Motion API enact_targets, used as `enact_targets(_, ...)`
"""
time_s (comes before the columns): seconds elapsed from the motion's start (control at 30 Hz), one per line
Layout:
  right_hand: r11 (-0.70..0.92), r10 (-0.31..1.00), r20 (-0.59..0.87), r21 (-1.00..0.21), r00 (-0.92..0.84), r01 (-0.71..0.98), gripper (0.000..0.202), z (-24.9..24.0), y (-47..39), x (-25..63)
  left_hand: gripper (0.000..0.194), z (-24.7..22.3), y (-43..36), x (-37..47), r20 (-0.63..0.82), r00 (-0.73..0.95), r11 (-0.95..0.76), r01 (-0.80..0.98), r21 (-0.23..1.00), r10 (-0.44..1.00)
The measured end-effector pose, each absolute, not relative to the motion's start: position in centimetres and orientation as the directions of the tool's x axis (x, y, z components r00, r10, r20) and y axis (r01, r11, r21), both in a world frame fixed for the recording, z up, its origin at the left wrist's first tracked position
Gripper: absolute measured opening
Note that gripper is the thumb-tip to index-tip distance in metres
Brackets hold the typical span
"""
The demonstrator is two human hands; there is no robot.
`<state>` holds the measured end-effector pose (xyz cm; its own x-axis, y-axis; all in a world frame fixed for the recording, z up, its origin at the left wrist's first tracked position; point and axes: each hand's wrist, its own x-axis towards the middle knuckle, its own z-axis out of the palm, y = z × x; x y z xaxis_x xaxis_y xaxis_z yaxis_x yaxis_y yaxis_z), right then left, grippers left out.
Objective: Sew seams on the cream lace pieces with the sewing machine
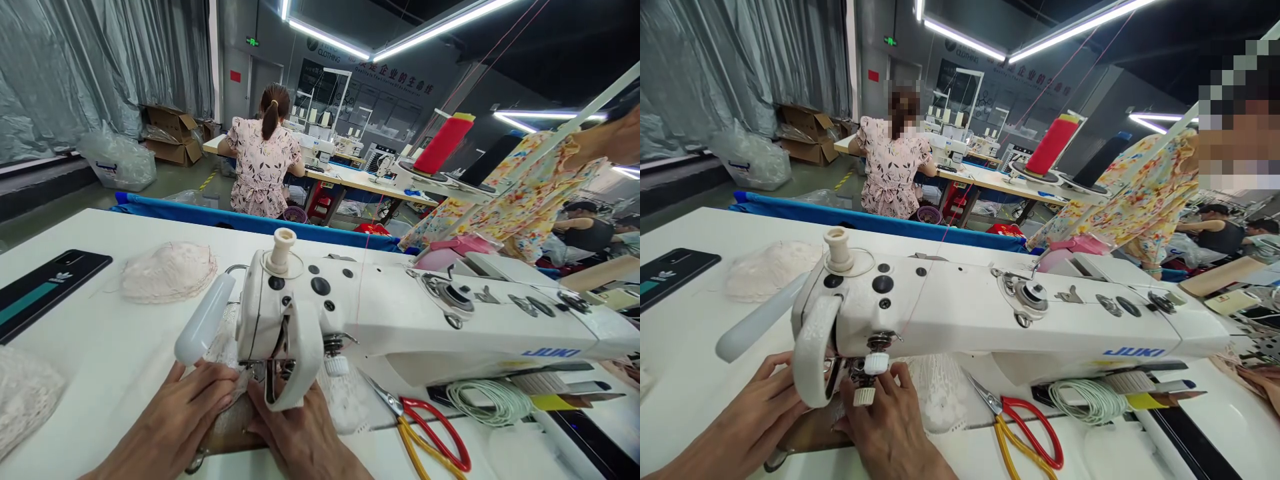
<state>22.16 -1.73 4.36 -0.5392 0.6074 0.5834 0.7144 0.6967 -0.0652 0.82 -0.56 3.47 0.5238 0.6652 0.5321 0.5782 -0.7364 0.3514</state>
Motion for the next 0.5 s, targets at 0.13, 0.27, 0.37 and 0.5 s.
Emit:
enact_targets(0.13,0.702,0.580,0.599,-0.024,-0.552,0.712,0.031,3.9,-1.6,22.1,0.028,3.2,-0.4,0.9,0.530,0.568,-0.766,0.570,0.298,0.629)
enact_targets(0.27,0.705,0.591,0.573,-0.026,-0.568,0.708,0.031,3.7,-1.5,22.2,0.028,2.3,-0.3,1.2,0.579,0.555,-0.780,0.571,0.257,0.597)
enact_targets(0.37,0.711,0.596,0.558,-0.031,-0.577,0.703,0.034,3.8,-1.5,22.2,0.028,1.4,-0.3,1.4,0.611,0.546,-0.782,0.587,0.209,0.573)
enact_targets(0.5,0.710,0.599,0.552,-0.030,-0.581,0.704,0.041,3.7,-1.4,22.3,0.028,0.5,-0.2,1.4,0.601,0.567,-0.772,0.621,0.138,0.563)
